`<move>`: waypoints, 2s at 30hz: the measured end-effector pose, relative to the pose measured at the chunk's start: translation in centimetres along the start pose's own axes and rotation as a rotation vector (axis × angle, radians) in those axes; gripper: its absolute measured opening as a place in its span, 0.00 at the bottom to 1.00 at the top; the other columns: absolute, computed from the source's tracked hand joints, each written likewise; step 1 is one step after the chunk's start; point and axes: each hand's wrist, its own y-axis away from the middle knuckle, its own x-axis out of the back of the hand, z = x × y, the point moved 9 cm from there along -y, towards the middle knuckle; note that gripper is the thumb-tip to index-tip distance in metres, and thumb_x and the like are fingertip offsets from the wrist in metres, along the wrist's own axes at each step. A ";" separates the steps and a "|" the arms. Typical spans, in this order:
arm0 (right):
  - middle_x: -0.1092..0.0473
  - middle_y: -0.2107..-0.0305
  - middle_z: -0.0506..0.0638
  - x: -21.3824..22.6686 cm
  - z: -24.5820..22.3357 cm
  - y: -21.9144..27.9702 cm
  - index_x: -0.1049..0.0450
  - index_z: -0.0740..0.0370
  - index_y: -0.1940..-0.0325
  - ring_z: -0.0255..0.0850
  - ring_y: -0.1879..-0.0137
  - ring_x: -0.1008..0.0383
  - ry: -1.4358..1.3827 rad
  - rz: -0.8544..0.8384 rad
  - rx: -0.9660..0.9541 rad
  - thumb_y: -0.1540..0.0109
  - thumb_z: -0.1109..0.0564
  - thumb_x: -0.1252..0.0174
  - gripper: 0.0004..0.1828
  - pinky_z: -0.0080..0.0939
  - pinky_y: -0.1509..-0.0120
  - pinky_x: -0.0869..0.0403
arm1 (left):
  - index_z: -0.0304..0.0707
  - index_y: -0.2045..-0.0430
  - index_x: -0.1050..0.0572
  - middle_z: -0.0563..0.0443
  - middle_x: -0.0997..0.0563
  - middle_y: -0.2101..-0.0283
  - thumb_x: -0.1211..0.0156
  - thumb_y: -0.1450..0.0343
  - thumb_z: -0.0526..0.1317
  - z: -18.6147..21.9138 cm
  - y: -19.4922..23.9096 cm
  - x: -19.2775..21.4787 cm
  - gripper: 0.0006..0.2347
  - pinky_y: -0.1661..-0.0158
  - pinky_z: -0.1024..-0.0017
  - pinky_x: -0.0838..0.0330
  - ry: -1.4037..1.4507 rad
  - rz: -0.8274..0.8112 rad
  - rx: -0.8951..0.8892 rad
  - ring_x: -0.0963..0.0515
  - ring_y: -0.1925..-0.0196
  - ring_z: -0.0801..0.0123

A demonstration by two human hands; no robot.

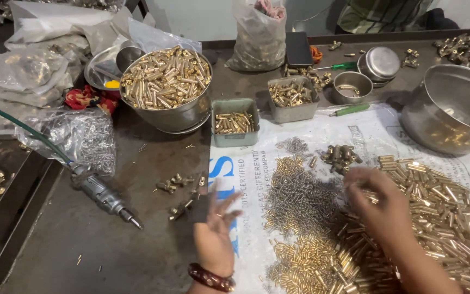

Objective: The person assembles small brass components by inserting metal pins into the parts and placing them into a metal bowl. They repeatedly pick up components, insert pins, and transfer finished pieces to the bowl while working at a cluttered table.

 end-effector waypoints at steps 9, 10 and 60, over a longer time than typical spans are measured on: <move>0.24 0.50 0.56 2.6 8.3 -8.9 0.22 0.49 0.42 0.54 0.47 0.23 0.788 0.017 -0.168 0.43 0.57 0.36 0.23 0.53 0.42 0.25 | 0.28 0.50 0.25 0.42 0.17 0.67 0.51 0.24 0.43 -4.6 2.4 -3.1 0.16 0.74 0.76 0.30 -0.228 -0.319 0.484 0.18 0.73 0.68; 0.23 0.52 0.55 2.4 8.2 -8.9 0.20 0.49 0.44 0.54 0.47 0.23 0.794 0.019 -0.133 0.43 0.55 0.35 0.21 0.52 0.41 0.25 | 0.28 0.51 0.24 0.42 0.17 0.67 0.51 0.24 0.41 -4.7 2.5 -3.0 0.15 0.74 0.76 0.31 -0.259 -0.325 0.494 0.18 0.73 0.69; 0.22 0.48 0.44 1.7 -0.1 -2.7 0.21 0.50 0.48 0.39 0.48 0.20 0.251 0.029 -0.125 0.41 0.55 0.37 0.16 0.44 0.56 0.17 | 0.31 0.53 0.19 0.50 0.16 0.68 0.36 0.32 0.29 -8.2 6.0 -4.5 0.13 0.75 0.76 0.27 -0.583 -0.597 0.664 0.21 0.74 0.78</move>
